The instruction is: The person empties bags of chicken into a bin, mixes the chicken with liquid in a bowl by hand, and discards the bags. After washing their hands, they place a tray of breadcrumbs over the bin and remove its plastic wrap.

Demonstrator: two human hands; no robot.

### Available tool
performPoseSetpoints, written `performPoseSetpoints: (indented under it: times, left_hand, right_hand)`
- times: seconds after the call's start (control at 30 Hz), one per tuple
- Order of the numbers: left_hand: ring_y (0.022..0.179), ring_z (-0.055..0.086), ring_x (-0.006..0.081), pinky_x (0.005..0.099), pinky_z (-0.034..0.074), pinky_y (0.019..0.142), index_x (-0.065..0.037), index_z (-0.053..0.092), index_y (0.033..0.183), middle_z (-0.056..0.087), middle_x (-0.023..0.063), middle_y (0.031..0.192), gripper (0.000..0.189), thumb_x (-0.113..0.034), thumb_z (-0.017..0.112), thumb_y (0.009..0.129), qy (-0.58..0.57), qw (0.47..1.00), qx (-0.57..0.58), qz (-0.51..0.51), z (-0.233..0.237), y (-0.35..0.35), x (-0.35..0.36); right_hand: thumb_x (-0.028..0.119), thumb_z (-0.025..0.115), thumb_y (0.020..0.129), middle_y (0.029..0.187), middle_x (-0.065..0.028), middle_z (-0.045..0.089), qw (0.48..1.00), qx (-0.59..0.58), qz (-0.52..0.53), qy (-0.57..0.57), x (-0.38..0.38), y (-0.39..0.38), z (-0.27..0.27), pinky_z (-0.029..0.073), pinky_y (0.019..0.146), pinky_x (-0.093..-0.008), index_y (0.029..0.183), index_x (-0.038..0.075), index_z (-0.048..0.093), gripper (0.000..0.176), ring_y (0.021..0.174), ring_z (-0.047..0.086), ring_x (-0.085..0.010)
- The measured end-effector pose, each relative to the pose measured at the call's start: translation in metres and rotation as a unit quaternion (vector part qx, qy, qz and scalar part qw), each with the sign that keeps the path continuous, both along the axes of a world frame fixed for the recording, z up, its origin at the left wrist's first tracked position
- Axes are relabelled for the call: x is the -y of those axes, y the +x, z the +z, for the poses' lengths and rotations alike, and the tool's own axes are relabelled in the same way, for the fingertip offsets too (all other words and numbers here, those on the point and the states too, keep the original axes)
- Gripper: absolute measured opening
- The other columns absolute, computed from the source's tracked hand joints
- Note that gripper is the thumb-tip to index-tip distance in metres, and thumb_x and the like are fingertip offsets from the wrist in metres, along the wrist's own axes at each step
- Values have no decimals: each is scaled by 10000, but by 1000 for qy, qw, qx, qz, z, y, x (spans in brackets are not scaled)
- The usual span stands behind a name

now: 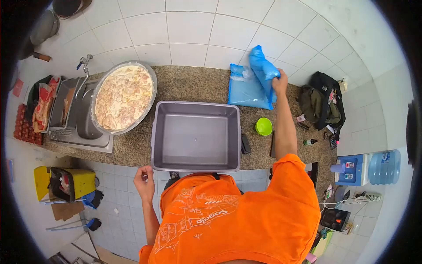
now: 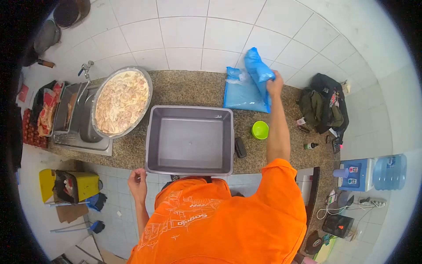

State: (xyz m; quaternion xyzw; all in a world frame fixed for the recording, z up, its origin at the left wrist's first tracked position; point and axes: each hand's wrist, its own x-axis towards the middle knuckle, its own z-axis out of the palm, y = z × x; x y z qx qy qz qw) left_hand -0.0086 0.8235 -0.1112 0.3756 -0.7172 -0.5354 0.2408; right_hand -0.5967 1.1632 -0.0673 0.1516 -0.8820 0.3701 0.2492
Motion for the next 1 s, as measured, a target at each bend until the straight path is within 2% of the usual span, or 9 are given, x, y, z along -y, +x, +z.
performPoseSetpoints:
  times: [0.1,0.17,0.37,0.53,0.7,0.77,0.83,0.9,1.0]
  left_hand:
    - [735,560,84,234,465,672,7,628,927,619,13,810,205,-197,646,941,8,1000,-2,-10,16,-14,6]
    - [749,566,86,235,466,679,11,630,951,623,14,818,192,-179,652,936,15,999,-6,-40,22,-21,11]
    - [730,585,58,210,467,666,-30,657,958,635,-12,816,143,-166,668,914,44,992,-56,-105,16,-53,14]
    - [873,599,84,239,483,743,-38,644,1031,645,17,931,200,-157,702,882,109,964,-73,-231,46,-106,0]
    - [1155,531,195,383,451,952,-60,502,1317,560,84,1260,637,-292,785,795,92,934,-219,-267,91,-173,-8]
    - [1139,542,194,376,452,954,-53,510,1315,572,85,1246,651,-328,787,794,135,909,-275,-282,98,-197,-4]
    - [1122,552,193,370,452,955,-45,519,1314,584,86,1233,668,-364,789,793,175,875,-333,-303,95,-202,5]
    - [1119,567,179,340,470,951,4,483,1326,582,120,1243,701,-423,743,834,282,857,-207,-378,81,-201,16]
    - [996,617,157,311,497,890,7,572,1188,643,92,1099,479,-369,676,910,264,905,-182,-280,75,-197,6]
  right_hand:
    - [-55,531,747,980,-118,690,997,0,25,-68,-30,-13,25,483,865,-341,1119,27,647,398,923,649,-244]
    - [-78,515,798,977,-66,673,969,33,94,-226,-41,0,52,476,848,-300,1121,-20,634,349,905,616,-168]
    - [-83,522,813,1008,-55,660,950,16,197,-241,-43,88,145,474,846,-267,1118,-38,613,321,926,602,-130]
    - [91,639,889,1031,-46,637,936,29,260,-236,-24,182,186,470,847,-263,1106,-30,603,251,936,588,-120]
    - [323,727,841,1097,-87,624,915,76,300,-259,3,233,143,461,910,-304,1152,-48,577,507,1009,588,-163]
    - [342,743,827,1131,-104,613,888,89,337,-300,13,242,93,451,951,-337,1218,-45,549,583,1050,581,-190]
    - [254,716,864,1167,-120,603,899,103,304,-299,26,260,42,439,981,-366,1281,-35,509,548,1080,575,-217]
    - [145,658,907,1180,-104,607,879,217,235,-354,57,282,19,436,989,-359,1318,-23,480,478,1080,577,-200]
    - [52,604,924,1157,-78,624,846,308,185,-393,86,297,5,440,968,-328,1275,-13,524,366,1055,580,-167]
